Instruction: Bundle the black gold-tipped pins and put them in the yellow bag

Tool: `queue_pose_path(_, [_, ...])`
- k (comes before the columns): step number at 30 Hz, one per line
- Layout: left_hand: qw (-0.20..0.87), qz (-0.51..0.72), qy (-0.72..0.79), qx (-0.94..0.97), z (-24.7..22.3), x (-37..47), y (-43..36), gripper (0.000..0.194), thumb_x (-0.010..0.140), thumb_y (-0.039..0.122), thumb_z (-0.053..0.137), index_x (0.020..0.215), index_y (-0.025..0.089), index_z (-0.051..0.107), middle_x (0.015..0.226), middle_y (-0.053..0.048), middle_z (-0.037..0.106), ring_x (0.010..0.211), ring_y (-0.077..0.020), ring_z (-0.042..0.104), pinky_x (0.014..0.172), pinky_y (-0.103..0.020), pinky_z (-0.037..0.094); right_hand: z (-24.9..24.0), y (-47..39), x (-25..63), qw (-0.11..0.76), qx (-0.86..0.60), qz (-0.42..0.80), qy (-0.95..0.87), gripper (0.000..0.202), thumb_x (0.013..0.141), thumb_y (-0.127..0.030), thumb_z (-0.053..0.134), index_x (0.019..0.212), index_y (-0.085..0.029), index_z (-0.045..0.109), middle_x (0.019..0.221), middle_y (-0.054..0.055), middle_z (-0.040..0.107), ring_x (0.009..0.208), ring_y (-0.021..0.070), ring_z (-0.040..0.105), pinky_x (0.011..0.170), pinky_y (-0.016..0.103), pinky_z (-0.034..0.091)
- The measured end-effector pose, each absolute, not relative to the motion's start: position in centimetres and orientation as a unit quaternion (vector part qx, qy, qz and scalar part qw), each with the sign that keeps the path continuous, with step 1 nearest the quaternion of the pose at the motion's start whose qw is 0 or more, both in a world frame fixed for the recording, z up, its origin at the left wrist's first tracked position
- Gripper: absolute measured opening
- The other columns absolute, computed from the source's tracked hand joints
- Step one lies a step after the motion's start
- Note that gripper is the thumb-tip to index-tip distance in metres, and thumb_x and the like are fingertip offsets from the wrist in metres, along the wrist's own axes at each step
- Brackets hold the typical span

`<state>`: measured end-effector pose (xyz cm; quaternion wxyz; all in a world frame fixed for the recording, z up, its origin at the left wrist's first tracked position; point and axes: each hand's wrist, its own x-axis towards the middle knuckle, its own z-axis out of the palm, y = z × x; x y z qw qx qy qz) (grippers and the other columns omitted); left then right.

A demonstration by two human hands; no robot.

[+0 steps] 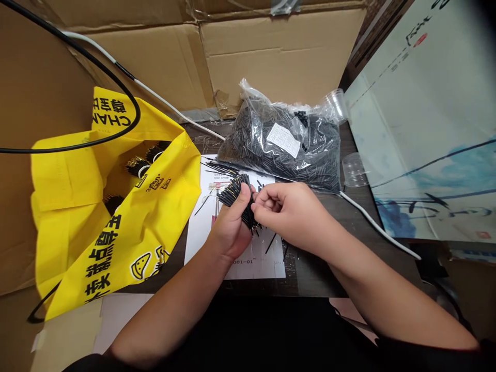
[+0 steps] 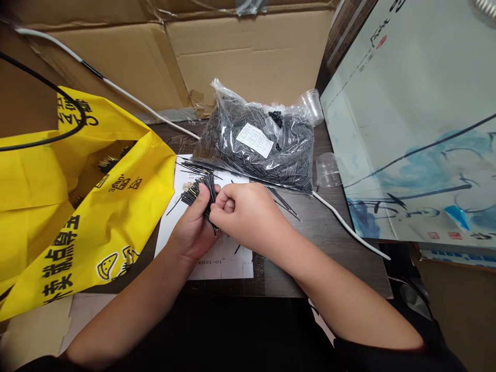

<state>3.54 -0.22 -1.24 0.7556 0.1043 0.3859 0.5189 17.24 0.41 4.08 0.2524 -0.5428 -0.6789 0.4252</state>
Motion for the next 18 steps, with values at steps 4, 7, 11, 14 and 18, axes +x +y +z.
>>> queue_pose_path(4, [0.761,0.514,0.376,0.123,-1.0,3.7,-0.3,0.036,0.077,0.045,0.087,0.094,0.017,0.071,0.087,-0.003,0.071,0.094,-0.0181,0.070,0.087,-0.030,0.053,3.4,0.2,16.6,0.247,-0.552,0.349,-0.716,0.018,0.083,-0.018,0.063,0.065,-0.020,0.059,0.056,-0.007,0.058,0.053,0.0081,0.046,0.057,0.027,0.034])
queue_pose_path(7, [0.759,0.513,0.376,0.141,-0.8,3.8,-0.3,0.028,0.078,0.037,0.086,0.090,0.017,0.071,0.078,-0.001,0.069,0.085,-0.0164,0.069,0.084,-0.029,0.052,3.2,0.0,16.6,0.253,-0.546,0.324,-0.730,0.025,0.087,-0.018,0.063,0.064,-0.020,0.052,0.058,-0.006,0.056,0.054,0.0079,0.045,0.057,0.028,0.032])
queue_pose_path(11, [0.759,0.503,0.392,0.133,-0.8,3.7,-0.2,0.025,0.081,0.035,0.082,0.079,0.017,0.065,0.070,0.000,0.063,0.073,-0.0133,0.063,0.078,-0.027,0.050,3.2,-0.8,17.1,0.289,-0.533,0.355,-0.712,0.012,0.088,-0.021,0.070,0.079,-0.021,0.061,0.062,-0.008,0.058,0.055,0.0077,0.050,0.058,0.025,0.037])
queue_pose_path(14, [0.759,0.505,0.393,0.121,-0.6,3.5,-0.1,0.026,0.081,0.030,0.081,0.076,0.016,0.059,0.069,0.002,0.057,0.069,-0.0112,0.058,0.075,-0.025,0.049,3.0,-1.9,17.3,0.328,-0.547,0.310,-0.705,0.011,0.090,-0.029,0.072,0.091,-0.020,0.065,0.074,-0.004,0.065,0.062,0.0098,0.057,0.062,0.026,0.043])
queue_pose_path(18, [0.759,0.517,0.381,0.104,-0.3,3.6,-0.1,0.025,0.084,0.028,0.077,0.078,0.017,0.056,0.070,0.004,0.052,0.065,-0.0080,0.053,0.069,-0.022,0.047,2.3,-3.5,16.8,0.280,-0.545,0.204,-0.763,0.029,0.094,-0.041,0.070,0.111,-0.017,0.067,0.094,0.004,0.071,0.076,0.0169,0.065,0.065,0.031,0.047])
